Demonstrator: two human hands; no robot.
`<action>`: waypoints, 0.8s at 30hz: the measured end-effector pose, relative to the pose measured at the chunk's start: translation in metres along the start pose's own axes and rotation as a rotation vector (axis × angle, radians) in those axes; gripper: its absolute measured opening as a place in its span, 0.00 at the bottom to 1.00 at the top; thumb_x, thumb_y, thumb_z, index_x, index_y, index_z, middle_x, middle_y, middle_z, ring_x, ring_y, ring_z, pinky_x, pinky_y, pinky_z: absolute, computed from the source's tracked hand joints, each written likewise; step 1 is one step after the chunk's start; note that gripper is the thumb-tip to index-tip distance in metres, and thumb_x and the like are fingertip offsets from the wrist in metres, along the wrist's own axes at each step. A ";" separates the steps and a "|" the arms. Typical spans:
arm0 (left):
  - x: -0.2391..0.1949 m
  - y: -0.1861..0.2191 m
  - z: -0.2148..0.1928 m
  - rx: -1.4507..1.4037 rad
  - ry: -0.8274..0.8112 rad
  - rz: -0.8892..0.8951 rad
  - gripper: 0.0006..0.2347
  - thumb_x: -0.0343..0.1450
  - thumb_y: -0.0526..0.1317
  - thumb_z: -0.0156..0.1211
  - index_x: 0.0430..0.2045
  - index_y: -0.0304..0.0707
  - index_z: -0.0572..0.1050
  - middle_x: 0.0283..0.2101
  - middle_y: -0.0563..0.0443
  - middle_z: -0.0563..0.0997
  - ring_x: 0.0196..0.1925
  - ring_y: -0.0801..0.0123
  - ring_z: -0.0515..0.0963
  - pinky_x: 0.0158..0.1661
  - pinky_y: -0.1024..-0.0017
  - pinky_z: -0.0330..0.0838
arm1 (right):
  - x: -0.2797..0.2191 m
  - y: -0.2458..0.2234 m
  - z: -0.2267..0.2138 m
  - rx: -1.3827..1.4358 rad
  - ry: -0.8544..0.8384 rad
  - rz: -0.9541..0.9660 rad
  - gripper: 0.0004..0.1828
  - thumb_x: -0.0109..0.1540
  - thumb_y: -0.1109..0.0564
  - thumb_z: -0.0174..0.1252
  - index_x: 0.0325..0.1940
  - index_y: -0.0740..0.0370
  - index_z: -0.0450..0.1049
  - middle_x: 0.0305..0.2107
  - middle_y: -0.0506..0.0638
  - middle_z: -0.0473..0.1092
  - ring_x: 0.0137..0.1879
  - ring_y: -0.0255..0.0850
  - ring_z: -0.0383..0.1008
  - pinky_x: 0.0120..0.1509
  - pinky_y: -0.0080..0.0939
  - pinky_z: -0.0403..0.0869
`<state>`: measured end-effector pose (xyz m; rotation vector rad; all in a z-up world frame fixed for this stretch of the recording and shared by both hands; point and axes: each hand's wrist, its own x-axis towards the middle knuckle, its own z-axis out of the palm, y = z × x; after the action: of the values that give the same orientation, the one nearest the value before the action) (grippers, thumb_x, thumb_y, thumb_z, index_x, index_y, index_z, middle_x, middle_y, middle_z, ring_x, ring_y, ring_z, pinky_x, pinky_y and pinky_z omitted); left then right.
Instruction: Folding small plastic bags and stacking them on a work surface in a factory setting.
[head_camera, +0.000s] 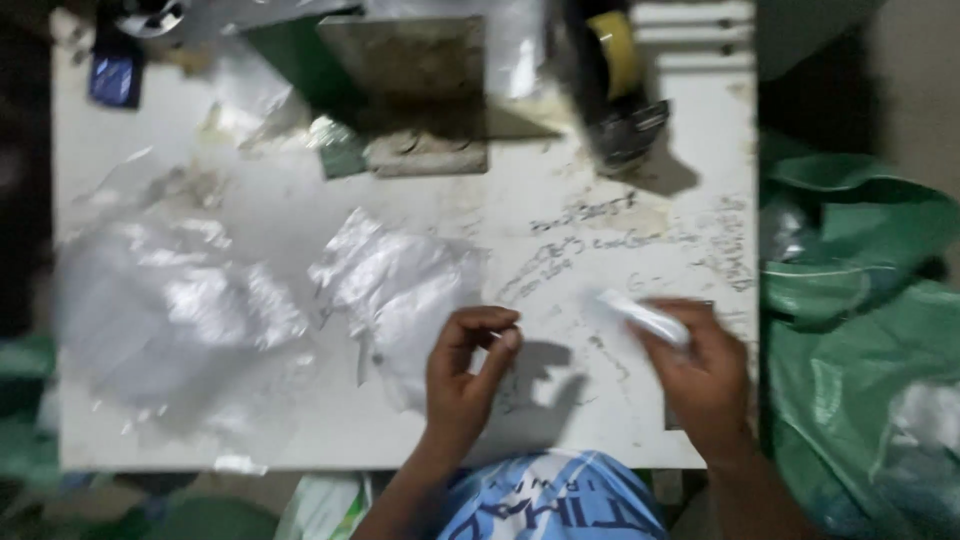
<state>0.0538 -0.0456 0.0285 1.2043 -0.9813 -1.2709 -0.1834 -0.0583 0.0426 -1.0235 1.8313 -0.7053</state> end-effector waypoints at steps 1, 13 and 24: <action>-0.003 -0.010 -0.015 0.059 0.115 0.049 0.04 0.71 0.34 0.65 0.36 0.35 0.77 0.41 0.45 0.83 0.42 0.66 0.82 0.42 0.71 0.74 | 0.006 0.001 -0.002 -0.172 0.138 -0.518 0.10 0.59 0.63 0.67 0.45 0.64 0.79 0.41 0.54 0.78 0.48 0.48 0.77 0.53 0.47 0.74; 0.012 -0.016 -0.107 0.799 0.553 0.101 0.27 0.69 0.46 0.71 0.56 0.24 0.70 0.52 0.29 0.77 0.51 0.39 0.78 0.53 0.49 0.70 | -0.018 -0.037 0.104 -0.543 -0.155 -0.560 0.27 0.65 0.40 0.60 0.60 0.60 0.73 0.43 0.56 0.72 0.48 0.54 0.77 0.48 0.53 0.77; 0.018 -0.001 -0.095 0.806 0.062 0.027 0.27 0.61 0.57 0.76 0.32 0.27 0.75 0.31 0.27 0.79 0.40 0.31 0.79 0.45 0.45 0.69 | -0.010 -0.026 0.109 -0.320 -0.223 -0.601 0.48 0.59 0.41 0.70 0.70 0.74 0.58 0.56 0.70 0.63 0.59 0.65 0.70 0.57 0.59 0.76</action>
<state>0.1491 -0.0534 0.0118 1.8092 -1.5260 -0.8087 -0.0735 -0.0679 0.0203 -1.8279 1.4677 -0.6152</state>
